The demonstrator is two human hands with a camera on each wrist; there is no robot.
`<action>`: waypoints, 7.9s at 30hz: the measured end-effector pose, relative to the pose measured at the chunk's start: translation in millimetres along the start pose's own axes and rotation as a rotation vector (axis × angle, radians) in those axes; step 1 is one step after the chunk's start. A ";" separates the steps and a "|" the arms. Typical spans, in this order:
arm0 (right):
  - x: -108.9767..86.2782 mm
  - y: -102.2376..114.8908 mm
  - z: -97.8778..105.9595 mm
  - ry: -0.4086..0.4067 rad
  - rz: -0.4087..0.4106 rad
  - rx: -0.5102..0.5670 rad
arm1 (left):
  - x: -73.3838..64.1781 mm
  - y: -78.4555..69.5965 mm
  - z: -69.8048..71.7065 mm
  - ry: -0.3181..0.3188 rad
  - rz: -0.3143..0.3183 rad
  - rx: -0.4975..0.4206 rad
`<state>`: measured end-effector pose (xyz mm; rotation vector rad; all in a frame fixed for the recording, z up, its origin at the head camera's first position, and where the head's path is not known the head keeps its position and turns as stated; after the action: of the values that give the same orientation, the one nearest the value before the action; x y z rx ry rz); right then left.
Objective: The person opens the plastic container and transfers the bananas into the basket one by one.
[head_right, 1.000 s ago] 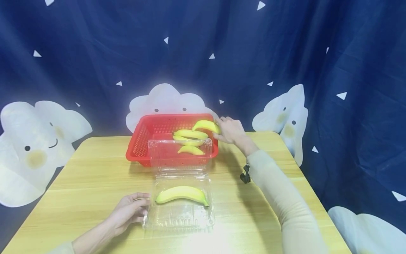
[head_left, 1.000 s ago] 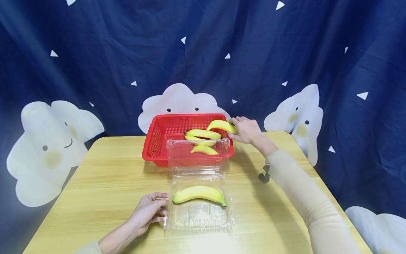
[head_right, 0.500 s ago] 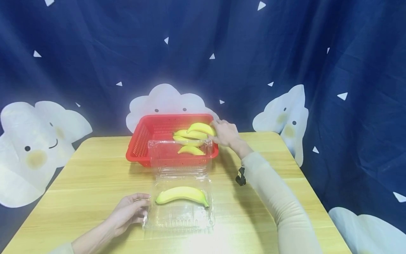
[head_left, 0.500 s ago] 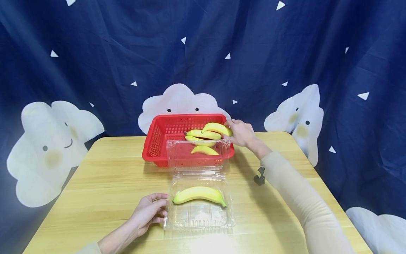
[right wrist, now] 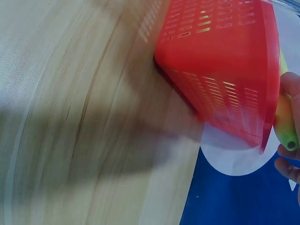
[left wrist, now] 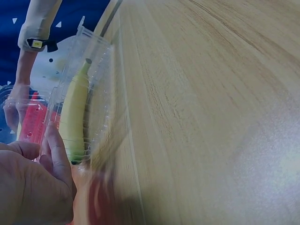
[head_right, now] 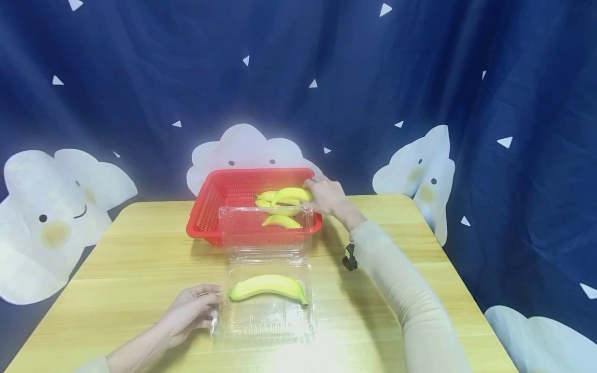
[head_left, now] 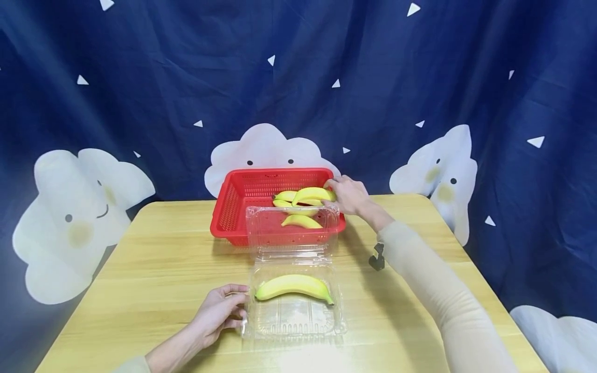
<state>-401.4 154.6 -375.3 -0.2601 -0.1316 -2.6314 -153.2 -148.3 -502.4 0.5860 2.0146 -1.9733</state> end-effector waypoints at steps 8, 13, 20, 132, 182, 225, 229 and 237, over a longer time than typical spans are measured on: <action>1.7 8.3 -3.3 0.012 0.056 -0.030 | 0.6 -0.5 -0.6 -0.002 -0.007 0.001; -0.1 10.3 -9.8 0.041 0.069 -0.001 | -0.2 -0.7 -0.7 -0.005 -0.008 0.008; -3.0 8.4 -10.3 0.031 0.073 0.016 | -0.2 -0.5 -0.3 -0.005 -0.006 0.005; -152.9 93.5 55.5 -0.294 0.344 -0.052 | -0.5 -0.5 0.1 0.011 0.000 -0.003; -157.8 165.6 -35.4 -0.046 0.478 -0.257 | -0.9 -1.0 0.2 0.000 -0.002 -0.001; -158.3 175.1 -40.2 -0.133 0.500 -0.342 | -0.2 -2.4 -0.1 0.002 0.002 -0.007; -158.1 175.3 -39.4 -0.159 0.507 -0.349 | -0.9 -2.7 -1.8 0.008 -0.006 -0.007; -158.2 175.3 -35.4 -0.190 0.529 -0.357 | -0.5 -2.4 -2.7 0.015 -0.008 -0.010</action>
<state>-186.4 69.3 -434.6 -0.5788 0.3088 -2.0843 -153.6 -145.6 -500.0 0.5934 2.0373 -1.9680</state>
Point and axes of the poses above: each hand's wrist, its own x-axis towards the middle knuckle, its own z-axis out of the back of the hand, y = z × x, the point moved 8 cm from there along x, towards the middle knuckle, and after that the axes turned 2 degrees about -z, right-handed, at the moved point
